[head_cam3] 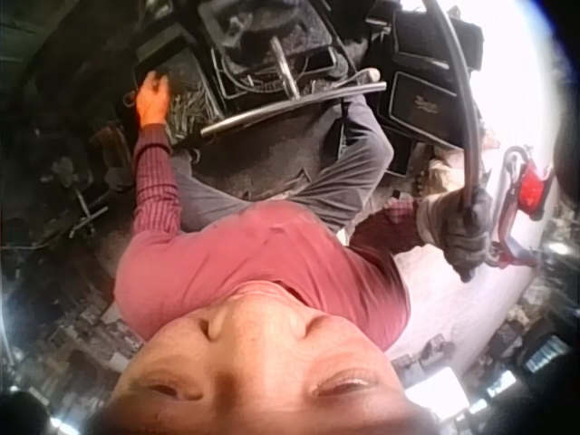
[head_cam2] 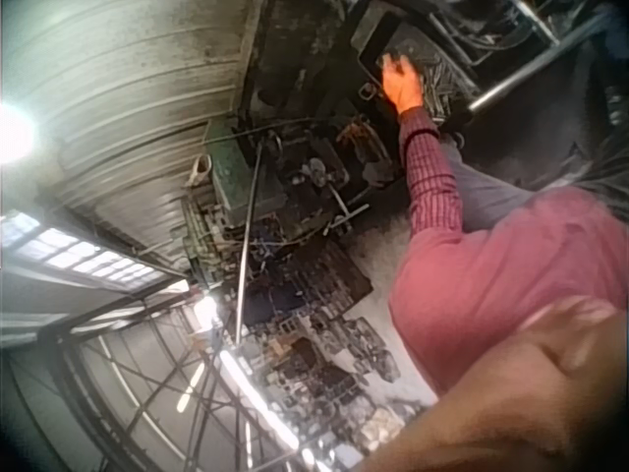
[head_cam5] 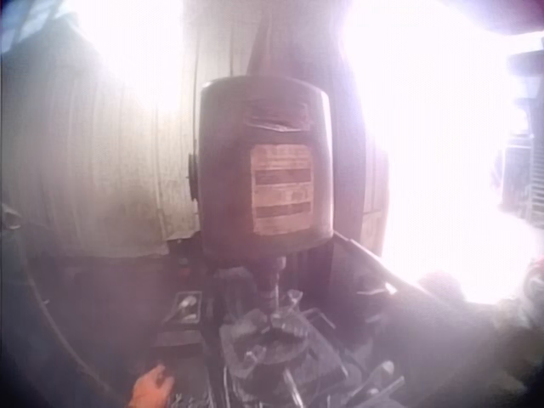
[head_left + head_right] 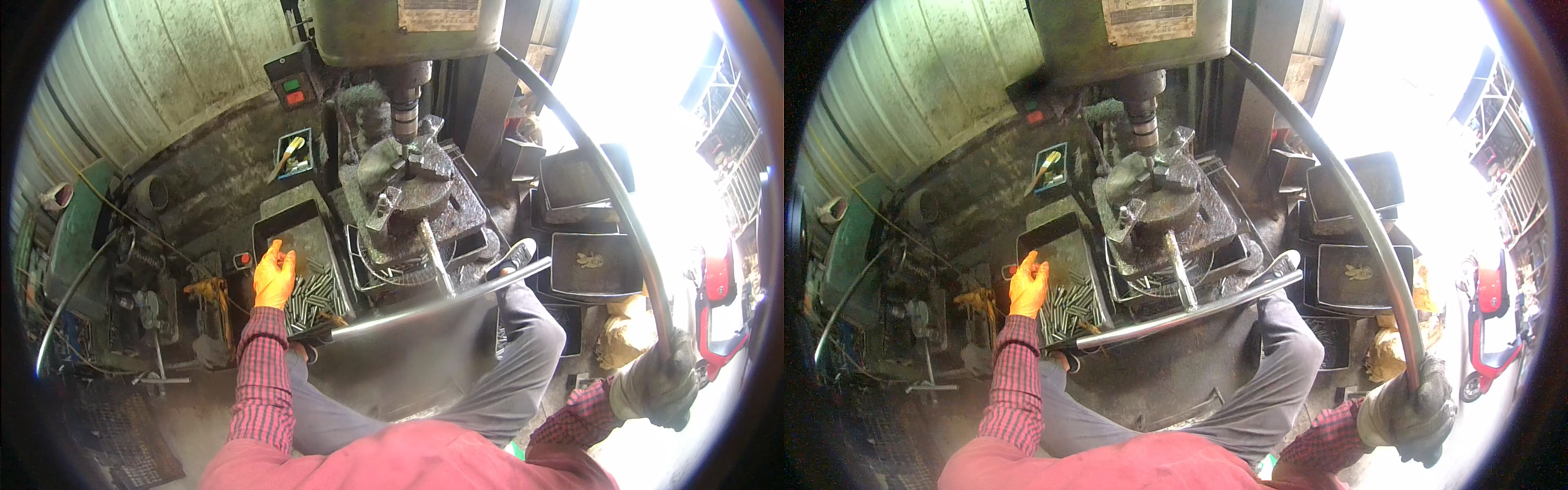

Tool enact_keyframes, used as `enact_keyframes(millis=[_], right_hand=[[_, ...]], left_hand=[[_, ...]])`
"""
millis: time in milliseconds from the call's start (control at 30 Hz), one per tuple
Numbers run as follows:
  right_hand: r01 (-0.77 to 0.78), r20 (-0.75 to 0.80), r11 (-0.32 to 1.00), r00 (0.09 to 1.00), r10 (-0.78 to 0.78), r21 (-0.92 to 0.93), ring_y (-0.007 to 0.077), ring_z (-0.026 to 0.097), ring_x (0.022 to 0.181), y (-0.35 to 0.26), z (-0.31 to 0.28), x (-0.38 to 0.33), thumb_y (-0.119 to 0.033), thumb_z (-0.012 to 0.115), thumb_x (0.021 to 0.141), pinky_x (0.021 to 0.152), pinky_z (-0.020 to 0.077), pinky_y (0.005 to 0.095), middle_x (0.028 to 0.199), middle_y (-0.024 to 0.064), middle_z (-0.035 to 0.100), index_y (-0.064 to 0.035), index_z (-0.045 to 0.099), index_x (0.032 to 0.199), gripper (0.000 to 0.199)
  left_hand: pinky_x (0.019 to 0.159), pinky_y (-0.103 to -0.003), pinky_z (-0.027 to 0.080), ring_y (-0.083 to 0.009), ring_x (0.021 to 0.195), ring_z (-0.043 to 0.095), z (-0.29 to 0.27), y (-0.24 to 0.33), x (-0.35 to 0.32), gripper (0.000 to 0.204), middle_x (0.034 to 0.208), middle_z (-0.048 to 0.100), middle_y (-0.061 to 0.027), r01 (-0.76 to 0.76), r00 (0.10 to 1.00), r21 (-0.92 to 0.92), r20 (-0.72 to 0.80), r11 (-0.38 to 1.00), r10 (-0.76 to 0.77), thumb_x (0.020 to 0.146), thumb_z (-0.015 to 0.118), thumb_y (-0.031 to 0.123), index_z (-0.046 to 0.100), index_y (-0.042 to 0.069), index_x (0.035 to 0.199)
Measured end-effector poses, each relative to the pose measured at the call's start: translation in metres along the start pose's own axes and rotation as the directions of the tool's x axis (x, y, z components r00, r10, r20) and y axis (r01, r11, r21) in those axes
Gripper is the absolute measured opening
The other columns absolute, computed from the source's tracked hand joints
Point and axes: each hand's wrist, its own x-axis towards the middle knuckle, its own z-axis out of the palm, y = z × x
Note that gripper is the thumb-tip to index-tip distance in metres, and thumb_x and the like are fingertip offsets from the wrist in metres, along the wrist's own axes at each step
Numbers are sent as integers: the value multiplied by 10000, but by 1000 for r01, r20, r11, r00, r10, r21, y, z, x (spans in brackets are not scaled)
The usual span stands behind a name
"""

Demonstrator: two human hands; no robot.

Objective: The person operates a drill press in a workshop, repeatedly picking up small metal rods from a tray, placing them into the chuck, and using the lever to lower the drill. The person wears orange and white gloves and works continuously on the same batch of rods.

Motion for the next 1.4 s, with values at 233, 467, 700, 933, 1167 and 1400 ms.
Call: enact_keyframes(millis=[233, 467, 700, 933, 1167, 1400], right_hand=[[-72, -73, 994, 994, 79, 84, 88, 614, 573, 4, 10, 21, -541, 795, 961, 531, 375, 317, 681, -165, 566, -349, 604, 787, 322], [-64, 107, 998, 992, 62, 18, 74, 592, 545, 13, 13, 30, -479, 851, 932, 524, 365, 320, 625, -204, 558, -400, 625, 758, 296], [-72, 163, 997, 984, 72, -8, 60, 628, 608, 15, 11, 31, -508, 859, 921, 566, 395, 311, 663, -242, 592, -454, 674, 791, 233], [-90, 130, 995, 987, 94, -36, 57, 654, 648, 16, 17, 34, -491, 838, 941, 582, 418, 317, 687, -233, 630, -458, 712, 822, 176], [31, -121, 998, 992, -26, 46, 97, 507, 432, 25, 33, 55, -561, 767, 974, 457, 316, 323, 533, -145, 468, -346, 516, 673, 447], [15, -89, 1000, 996, -15, -10, 100, 511, 430, 27, 34, 58, -589, 793, 946, 434, 336, 324, 535, -148, 479, -379, 573, 694, 395]], left_hand=[[838, -350, 556, -190, 883, 717, -1, 6, -2, 587, 951, 749, -71, 14, 1000, -149, 20, 989, -12, 1018, 736, 271, 595, -19, 1508], [808, -333, 552, -161, 847, 711, -5, 8, -2, 578, 930, 749, -57, -32, 999, -77, -26, 996, 30, 1016, 744, 267, 601, -8, 1503], [807, -306, 537, -121, 851, 669, -5, 11, -3, 580, 929, 720, -11, 3, 1000, -145, -3, 989, -4, 1018, 758, 242, 593, -8, 1515], [792, -295, 533, -107, 832, 648, -6, 13, -5, 588, 912, 694, 0, -14, 1000, -132, -11, 991, 12, 1018, 763, 229, 582, -19, 1519], [757, -291, 531, -97, 810, 650, -4, 11, -3, 597, 890, 693, 2, -31, 1000, -156, -8, 987, 30, 1018, 764, 228, 572, -26, 1523], [801, -310, 542, -135, 831, 679, 1, -3, 2, 592, 893, 711, -24, -14, 1000, -182, -2, 983, 14, 1013, 759, 247, 588, -29, 1508]])
